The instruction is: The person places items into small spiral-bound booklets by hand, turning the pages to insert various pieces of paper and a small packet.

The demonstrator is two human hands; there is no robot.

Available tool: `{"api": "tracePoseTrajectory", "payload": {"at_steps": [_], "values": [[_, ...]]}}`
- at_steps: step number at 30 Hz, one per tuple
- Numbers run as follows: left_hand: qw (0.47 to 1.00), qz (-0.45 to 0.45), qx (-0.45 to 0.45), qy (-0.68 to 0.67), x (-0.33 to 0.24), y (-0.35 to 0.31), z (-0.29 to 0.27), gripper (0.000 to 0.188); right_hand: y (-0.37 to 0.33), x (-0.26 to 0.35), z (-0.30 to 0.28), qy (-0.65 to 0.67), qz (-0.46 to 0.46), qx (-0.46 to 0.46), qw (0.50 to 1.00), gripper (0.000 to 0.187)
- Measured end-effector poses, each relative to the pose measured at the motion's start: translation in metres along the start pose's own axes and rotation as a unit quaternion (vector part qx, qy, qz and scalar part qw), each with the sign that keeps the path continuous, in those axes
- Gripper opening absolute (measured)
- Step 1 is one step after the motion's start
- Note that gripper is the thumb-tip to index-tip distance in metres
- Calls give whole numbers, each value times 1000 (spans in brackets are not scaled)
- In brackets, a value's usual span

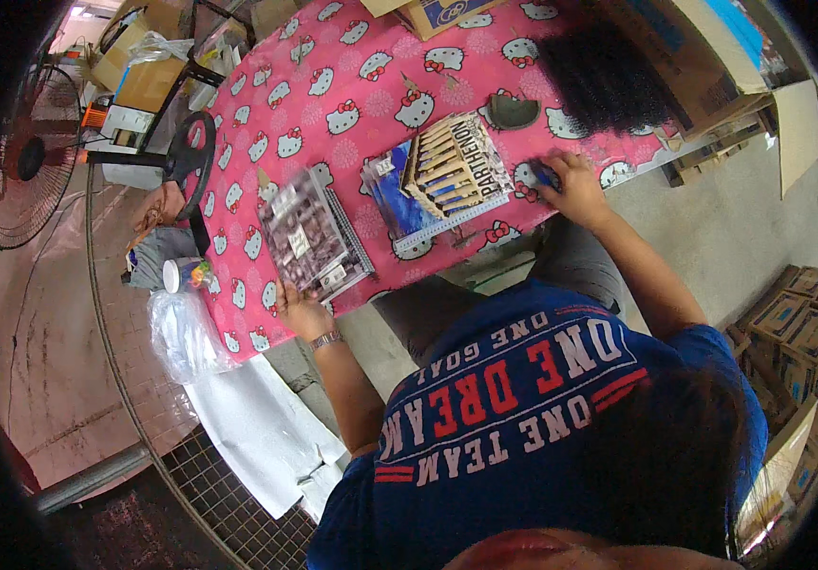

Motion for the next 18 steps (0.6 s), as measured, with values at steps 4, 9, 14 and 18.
{"api": "tracePoseTrajectory", "payload": {"at_steps": [4,9,14,18], "values": [[973,47,-94,205,25,3,-26,26,14,-5,3,-35,-26,-5,999,47],[907,146,-73,389,41,7,-43,30,94,-61,-45,-118,78,-132,981,40],[864,168,-76,468,45,2,-47,30,122,-123,-45,-335,197,-110,915,36],[878,147,-72,450,44,3,-42,33,132,-147,-24,-260,186,-80,944,27]]}}
Point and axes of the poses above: each hand's wrist, its own y-axis towards the middle knuckle, its own z-axis out of the palm, x = y × z, the point moved 1 cm from there along y, towards the middle knuckle, and after that the axes turned 6 degrees about -y, right-handed, at the moved point
